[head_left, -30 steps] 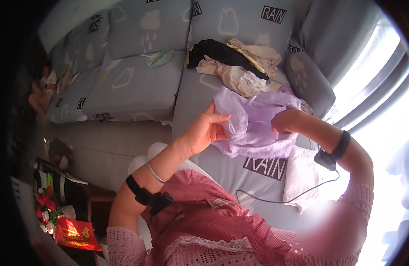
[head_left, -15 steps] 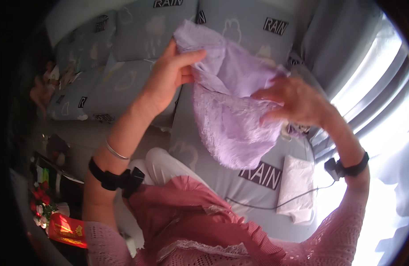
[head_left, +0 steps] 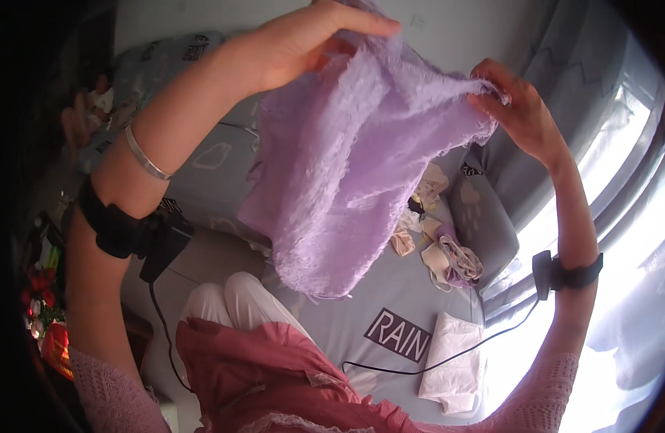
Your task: Fold various pieces of clothing on a sofa.
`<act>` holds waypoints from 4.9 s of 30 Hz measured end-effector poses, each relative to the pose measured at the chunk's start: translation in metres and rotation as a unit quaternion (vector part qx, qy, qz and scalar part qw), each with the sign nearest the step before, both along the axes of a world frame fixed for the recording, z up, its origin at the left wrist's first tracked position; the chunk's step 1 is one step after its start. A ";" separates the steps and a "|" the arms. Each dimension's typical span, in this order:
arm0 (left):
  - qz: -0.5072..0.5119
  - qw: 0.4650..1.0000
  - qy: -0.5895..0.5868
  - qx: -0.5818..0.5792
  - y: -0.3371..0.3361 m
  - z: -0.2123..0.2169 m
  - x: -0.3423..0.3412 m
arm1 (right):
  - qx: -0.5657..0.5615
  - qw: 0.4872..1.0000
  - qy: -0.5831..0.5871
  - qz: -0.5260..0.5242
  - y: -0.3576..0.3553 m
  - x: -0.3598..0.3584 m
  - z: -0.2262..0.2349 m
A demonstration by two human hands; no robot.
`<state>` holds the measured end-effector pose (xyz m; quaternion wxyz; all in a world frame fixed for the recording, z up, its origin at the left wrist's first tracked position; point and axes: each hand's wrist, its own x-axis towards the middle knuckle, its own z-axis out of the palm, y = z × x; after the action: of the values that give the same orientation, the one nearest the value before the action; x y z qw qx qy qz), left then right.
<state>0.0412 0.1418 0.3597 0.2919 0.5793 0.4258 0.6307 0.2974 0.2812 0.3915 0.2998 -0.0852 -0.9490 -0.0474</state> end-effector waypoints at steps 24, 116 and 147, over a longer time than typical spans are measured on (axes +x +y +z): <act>0.199 0.935 0.239 -0.173 0.003 -0.092 -0.056 | -0.576 0.788 0.107 0.191 0.042 0.001 -0.011; 0.194 0.900 0.222 -0.320 0.014 -0.431 -0.004 | -0.267 0.958 -0.048 -0.096 0.129 -0.066 -0.392; 0.175 0.919 0.319 -0.149 0.044 -0.505 -0.008 | -0.469 0.656 0.344 -0.480 -0.069 0.229 -0.518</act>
<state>0.0331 0.1856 -0.1453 0.1082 0.6161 0.6800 0.3826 0.5261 0.2125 -0.1262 0.4602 -0.6689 -0.5011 0.2996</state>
